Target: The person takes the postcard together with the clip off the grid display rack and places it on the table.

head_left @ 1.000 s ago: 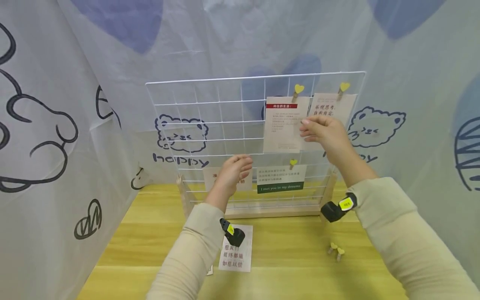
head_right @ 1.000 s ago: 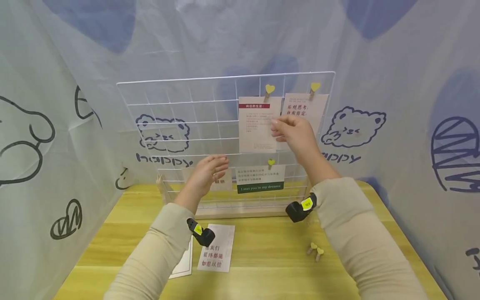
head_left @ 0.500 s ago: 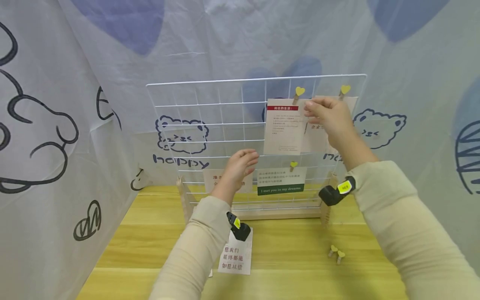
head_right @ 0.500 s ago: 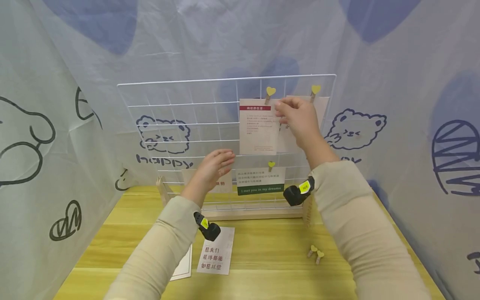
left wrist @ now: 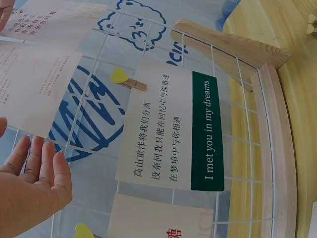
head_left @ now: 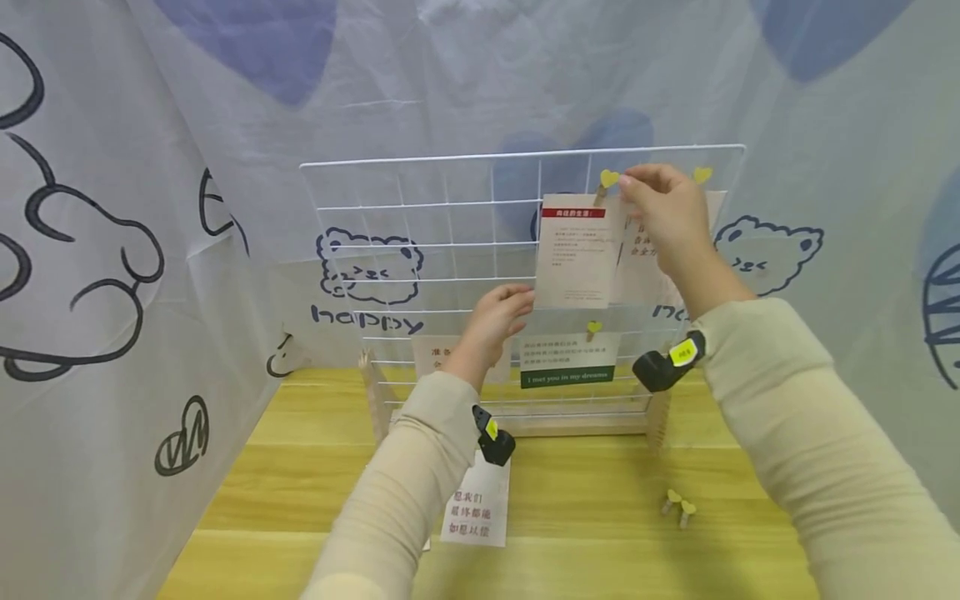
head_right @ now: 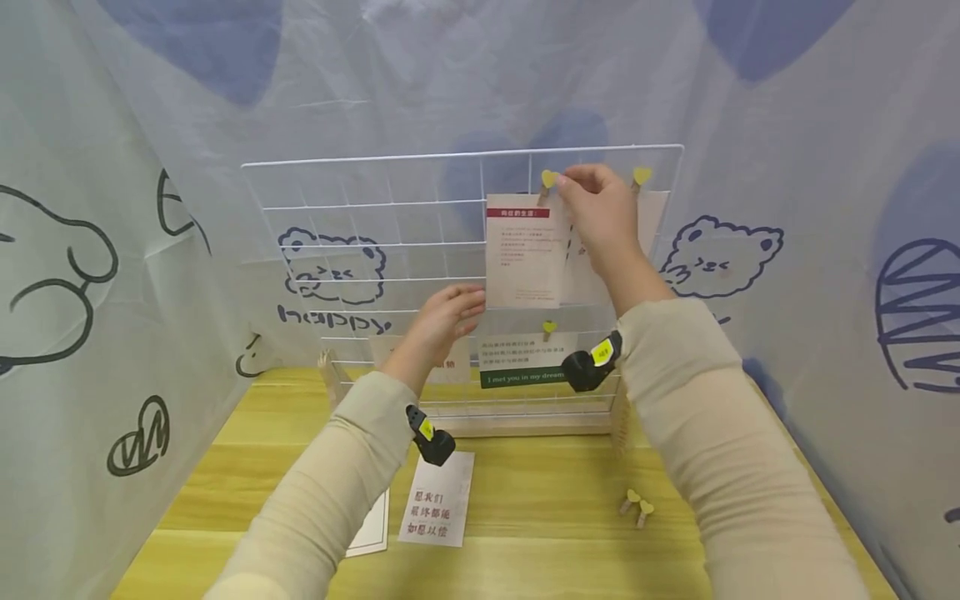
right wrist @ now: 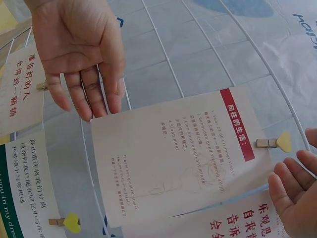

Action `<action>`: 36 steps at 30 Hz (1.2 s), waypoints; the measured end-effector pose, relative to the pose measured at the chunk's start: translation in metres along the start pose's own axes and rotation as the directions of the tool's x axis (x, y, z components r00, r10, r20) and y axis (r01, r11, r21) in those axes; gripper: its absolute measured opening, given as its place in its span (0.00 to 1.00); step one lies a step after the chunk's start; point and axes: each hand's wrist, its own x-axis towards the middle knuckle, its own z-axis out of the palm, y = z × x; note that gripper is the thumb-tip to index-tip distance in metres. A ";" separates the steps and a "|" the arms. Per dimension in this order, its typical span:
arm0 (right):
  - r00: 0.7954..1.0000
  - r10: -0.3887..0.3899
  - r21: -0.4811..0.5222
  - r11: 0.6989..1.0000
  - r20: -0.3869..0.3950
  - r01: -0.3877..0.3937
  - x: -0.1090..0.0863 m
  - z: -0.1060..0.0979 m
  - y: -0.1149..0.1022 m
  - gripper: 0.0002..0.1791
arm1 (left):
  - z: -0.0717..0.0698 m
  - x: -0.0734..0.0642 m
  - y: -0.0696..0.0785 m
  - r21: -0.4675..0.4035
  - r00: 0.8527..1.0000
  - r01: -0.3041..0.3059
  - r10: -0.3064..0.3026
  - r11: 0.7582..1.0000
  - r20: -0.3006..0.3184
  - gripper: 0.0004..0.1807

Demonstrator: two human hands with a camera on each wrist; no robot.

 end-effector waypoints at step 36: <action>0.998 0.033 -0.491 0.871 0.057 -0.001 0.000 0.018 -0.038 0.21 | 0.011 0.005 -0.005 -0.089 0.996 -0.033 0.025 0.996 -0.083 0.13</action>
